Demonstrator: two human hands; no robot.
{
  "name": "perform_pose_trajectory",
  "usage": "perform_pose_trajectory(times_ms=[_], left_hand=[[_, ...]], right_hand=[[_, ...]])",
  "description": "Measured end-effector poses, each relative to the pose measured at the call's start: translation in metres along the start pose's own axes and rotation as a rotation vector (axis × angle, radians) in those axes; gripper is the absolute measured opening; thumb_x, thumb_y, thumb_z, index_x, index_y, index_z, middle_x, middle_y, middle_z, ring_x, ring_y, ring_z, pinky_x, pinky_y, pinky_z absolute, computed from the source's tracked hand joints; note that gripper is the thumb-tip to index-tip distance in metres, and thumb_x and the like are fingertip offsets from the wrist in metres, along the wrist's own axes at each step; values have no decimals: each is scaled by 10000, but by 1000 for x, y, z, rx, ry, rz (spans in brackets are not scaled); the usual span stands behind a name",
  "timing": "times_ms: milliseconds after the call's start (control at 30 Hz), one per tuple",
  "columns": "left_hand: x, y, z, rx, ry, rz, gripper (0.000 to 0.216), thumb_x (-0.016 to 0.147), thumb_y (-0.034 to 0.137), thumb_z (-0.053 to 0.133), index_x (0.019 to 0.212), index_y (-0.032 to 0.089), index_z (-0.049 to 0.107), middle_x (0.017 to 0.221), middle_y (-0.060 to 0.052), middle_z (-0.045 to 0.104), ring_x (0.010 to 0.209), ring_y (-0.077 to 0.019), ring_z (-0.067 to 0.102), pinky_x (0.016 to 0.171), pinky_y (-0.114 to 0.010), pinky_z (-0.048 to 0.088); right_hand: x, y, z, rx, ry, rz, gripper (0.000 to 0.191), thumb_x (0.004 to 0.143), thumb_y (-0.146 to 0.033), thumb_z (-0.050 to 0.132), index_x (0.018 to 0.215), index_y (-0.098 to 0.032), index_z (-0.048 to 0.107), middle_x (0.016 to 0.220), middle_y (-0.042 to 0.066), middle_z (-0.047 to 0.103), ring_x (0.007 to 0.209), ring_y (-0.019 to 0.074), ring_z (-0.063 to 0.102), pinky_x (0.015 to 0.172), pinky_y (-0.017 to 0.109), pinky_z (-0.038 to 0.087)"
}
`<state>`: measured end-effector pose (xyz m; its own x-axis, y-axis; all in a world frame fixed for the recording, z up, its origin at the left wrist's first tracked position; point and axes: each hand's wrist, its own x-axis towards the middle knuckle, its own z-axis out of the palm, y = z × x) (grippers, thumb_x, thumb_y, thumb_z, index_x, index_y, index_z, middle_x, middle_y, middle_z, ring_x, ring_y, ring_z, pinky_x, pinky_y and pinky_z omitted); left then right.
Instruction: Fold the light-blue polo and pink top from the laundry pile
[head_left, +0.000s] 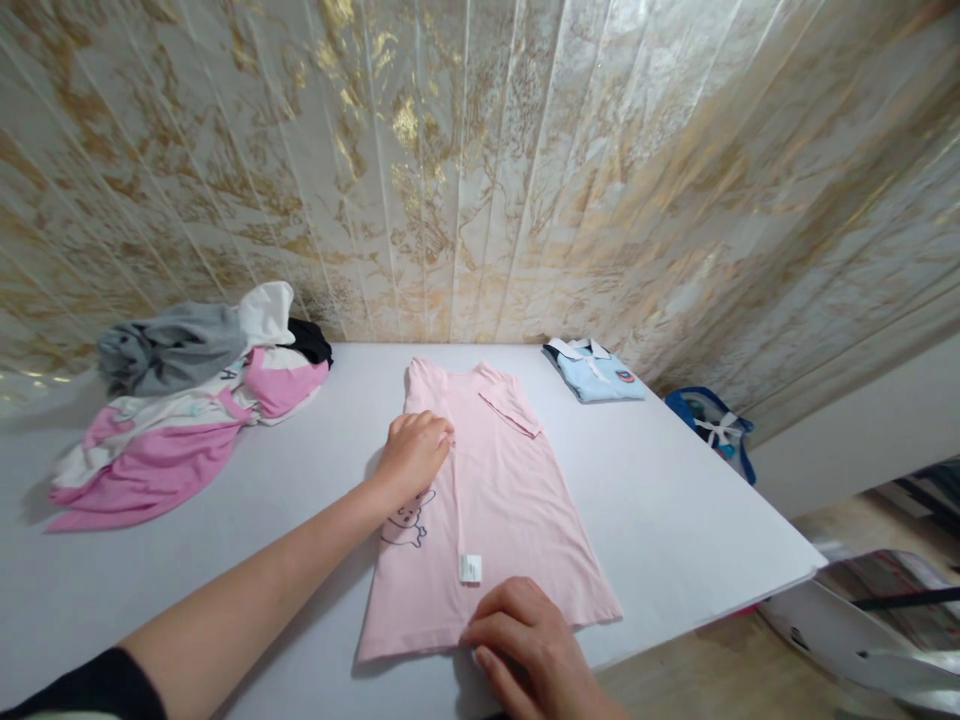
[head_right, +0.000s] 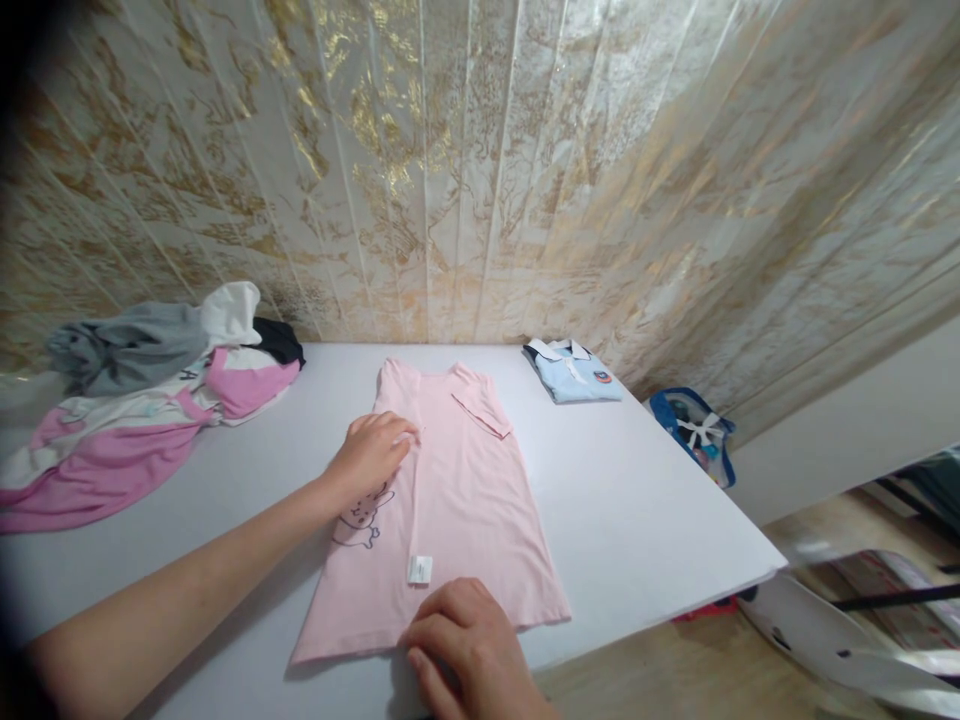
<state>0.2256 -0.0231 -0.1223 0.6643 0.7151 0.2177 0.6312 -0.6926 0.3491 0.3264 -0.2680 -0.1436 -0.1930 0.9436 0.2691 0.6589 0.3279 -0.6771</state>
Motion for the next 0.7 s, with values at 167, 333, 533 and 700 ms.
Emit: perform_pose_trajectory(times_ms=[167, 333, 533, 700], left_hand=[[63, 36, 10, -13, 10, 139, 261, 895, 165, 436, 997, 209, 672, 1037, -60, 665, 1038, -201, 572, 929, -326, 433], [128, 67, 36, 69, -130, 220, 323, 895, 150, 446, 1144, 243, 628, 1155, -57, 639, 1119, -199, 559, 922, -299, 444], [175, 83, 63, 123, -298, 219, 317, 849, 163, 543, 1131, 277, 634, 1127, -88, 642, 1033, -245, 627, 848, -349, 482], [183, 84, 70, 147, -339, 197, 281, 860, 138, 498, 1085, 242, 632, 1105, -129, 639, 1010, -269, 639, 818, -377, 486]], right_hand=[[-7, 22, -23, -83, 164, 150, 277, 913, -189, 453, 1155, -244, 578, 1122, 88, 582, 1012, 176, 596, 862, 272, 490], [-28, 61, -65, -318, 397, 566, 233, 901, -312, 459, 1068, -228, 597, 990, 57, 603, 799, 161, 631, 737, 278, 514], [-36, 69, -71, -427, 316, 799, 142, 854, -360, 487, 821, -240, 555, 769, -6, 588, 670, 154, 578, 614, 269, 445], [-31, 65, -68, -397, 334, 775, 114, 846, -315, 501, 758, -243, 493, 713, -19, 581, 623, 153, 562, 578, 268, 405]])
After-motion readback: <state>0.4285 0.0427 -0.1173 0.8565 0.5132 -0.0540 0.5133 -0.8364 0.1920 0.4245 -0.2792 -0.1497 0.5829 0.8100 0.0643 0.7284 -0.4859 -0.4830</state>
